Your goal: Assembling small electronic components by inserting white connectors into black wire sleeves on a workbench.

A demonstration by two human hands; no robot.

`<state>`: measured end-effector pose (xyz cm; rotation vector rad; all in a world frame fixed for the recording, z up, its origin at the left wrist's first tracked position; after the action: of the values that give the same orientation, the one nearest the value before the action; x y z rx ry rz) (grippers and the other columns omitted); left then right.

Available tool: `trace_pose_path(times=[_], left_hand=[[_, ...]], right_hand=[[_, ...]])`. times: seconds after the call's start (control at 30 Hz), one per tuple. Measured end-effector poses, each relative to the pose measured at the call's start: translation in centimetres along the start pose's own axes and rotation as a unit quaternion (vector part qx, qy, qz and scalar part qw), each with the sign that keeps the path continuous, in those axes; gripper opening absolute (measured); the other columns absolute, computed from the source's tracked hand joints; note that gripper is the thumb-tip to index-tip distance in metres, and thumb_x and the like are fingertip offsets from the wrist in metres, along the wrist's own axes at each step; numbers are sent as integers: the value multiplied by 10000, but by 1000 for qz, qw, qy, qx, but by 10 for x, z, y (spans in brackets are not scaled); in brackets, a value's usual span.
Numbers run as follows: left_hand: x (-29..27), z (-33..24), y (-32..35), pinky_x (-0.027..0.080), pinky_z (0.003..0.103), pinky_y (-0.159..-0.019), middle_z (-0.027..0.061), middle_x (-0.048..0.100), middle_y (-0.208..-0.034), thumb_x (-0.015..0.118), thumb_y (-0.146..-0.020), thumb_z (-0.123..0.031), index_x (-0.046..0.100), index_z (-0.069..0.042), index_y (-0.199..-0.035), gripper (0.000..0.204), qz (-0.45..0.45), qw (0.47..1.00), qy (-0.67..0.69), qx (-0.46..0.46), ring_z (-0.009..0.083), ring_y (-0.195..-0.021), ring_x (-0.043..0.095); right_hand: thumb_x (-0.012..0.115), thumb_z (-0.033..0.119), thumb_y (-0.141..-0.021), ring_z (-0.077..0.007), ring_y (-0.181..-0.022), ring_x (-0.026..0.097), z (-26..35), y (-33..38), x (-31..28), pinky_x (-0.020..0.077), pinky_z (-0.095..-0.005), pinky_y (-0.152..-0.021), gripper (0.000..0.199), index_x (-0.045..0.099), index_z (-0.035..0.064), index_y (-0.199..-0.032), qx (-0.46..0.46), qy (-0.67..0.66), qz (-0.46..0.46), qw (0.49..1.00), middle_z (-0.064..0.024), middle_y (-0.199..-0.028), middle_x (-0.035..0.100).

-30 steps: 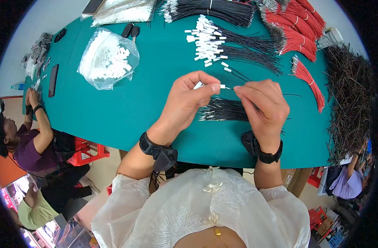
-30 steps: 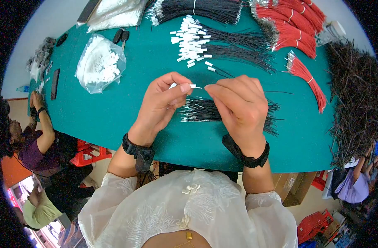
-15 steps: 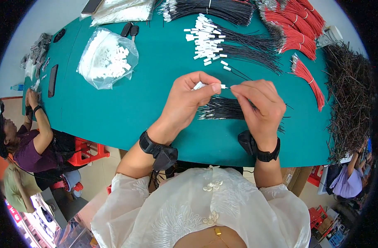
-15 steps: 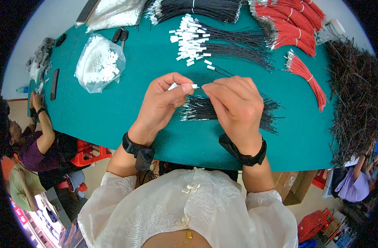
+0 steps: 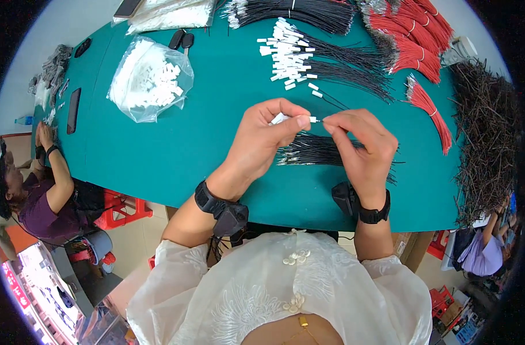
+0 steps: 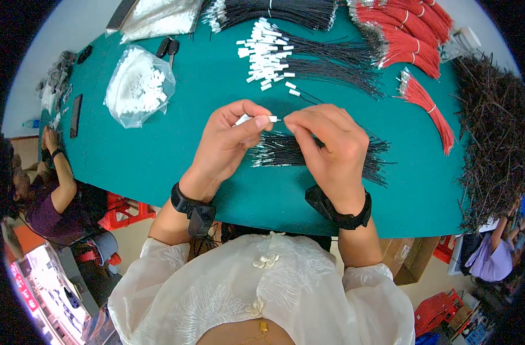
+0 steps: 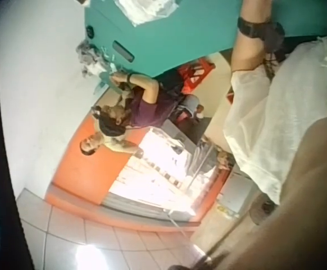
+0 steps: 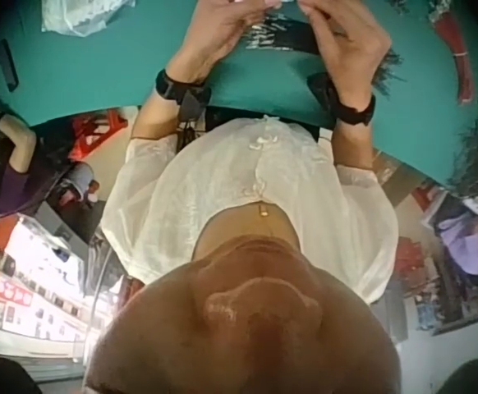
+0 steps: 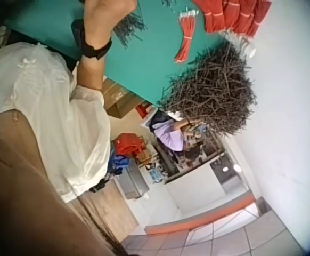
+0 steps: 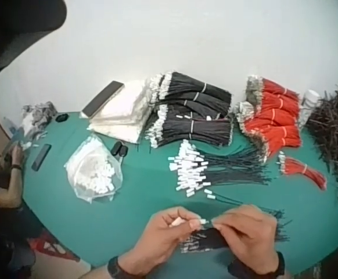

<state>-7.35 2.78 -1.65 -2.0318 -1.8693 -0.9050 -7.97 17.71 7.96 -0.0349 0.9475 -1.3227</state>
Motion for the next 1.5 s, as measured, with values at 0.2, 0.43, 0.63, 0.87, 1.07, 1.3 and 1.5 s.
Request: trace_pose_path(times=[0.2, 0.43, 0.63, 0.87, 1.07, 1.3, 1.5], left_hand=[[-2, 2, -2, 277, 191, -500, 37, 660, -826, 679, -892, -35, 647, -4, -941, 67, 1, 1000, 4, -5, 14, -574, 391], [0, -1, -2, 288, 191, -504, 40, 660, -828, 679, -891, -39, 646, -4, -930, 61, 8, 1000, 18, -16, 21, -578, 403], [2, 3, 0, 297, 190, -511, 52, 656, -828, 652, -911, -53, 640, -18, -931, 42, 7, 1000, 18, -19, 32, -576, 401], [4, 5, 2, 295, 192, -508, 52, 658, -826, 661, -905, -57, 639, -19, -921, 46, 19, 999, -9, -26, 34, -573, 400], [0, 0, 0, 284, 192, -495, 49, 662, -818, 661, -891, -27, 640, -4, -904, 35, 3, 1000, -23, -8, 20, -572, 410], [2, -4, -2, 273, 191, -485, 54, 664, -814, 671, -897, -51, 634, -19, -893, 49, 0, 1000, -12, -7, 18, -557, 391], [-4, -10, -1, 276, 199, -486, 26, 622, -772, 663, -908, -77, 640, -12, -950, 80, -14, 1000, -8, 7, 27, -554, 383]], right_hand=[[730, -66, -748, -203, -736, 662, 4, -1, 3, 512, -286, -626, 122, 710, 4, -845, -20, -5, 8, 1000, -90, -803, 695], [731, -70, -739, -215, -736, 660, 5, -7, 2, 509, -294, -632, 128, 706, 4, -841, -17, 2, -5, 1000, -96, -798, 690], [730, -73, -727, -229, -721, 647, 9, -1, -2, 498, -310, -640, 138, 701, 5, -837, -36, -8, 15, 999, -93, -789, 683], [729, -67, -726, -235, -712, 641, 11, 1, 1, 487, -319, -628, 144, 696, 12, -842, -43, 6, 25, 999, -89, -799, 683], [725, -65, -731, -234, -721, 644, 10, -5, 7, 486, -318, -624, 150, 692, 17, -851, -58, -5, 20, 998, -87, -808, 686], [736, -54, -747, -196, -706, 651, 2, -1, 3, 480, -284, -567, 146, 712, 18, -872, -26, -32, 17, 999, -84, -811, 689], [741, -48, -762, -173, -678, 649, 0, -5, -3, 475, -263, -532, 139, 721, 12, -886, -1, -33, 39, 999, -91, -803, 688]])
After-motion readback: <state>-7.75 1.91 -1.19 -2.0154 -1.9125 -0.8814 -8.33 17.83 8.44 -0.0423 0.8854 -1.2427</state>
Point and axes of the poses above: each hand's wrist, its own y-axis away from the middle knuckle, its own x-axis out of the palm, z = x × y, the point moved 8 cm from there along -y, towards the middle knuckle
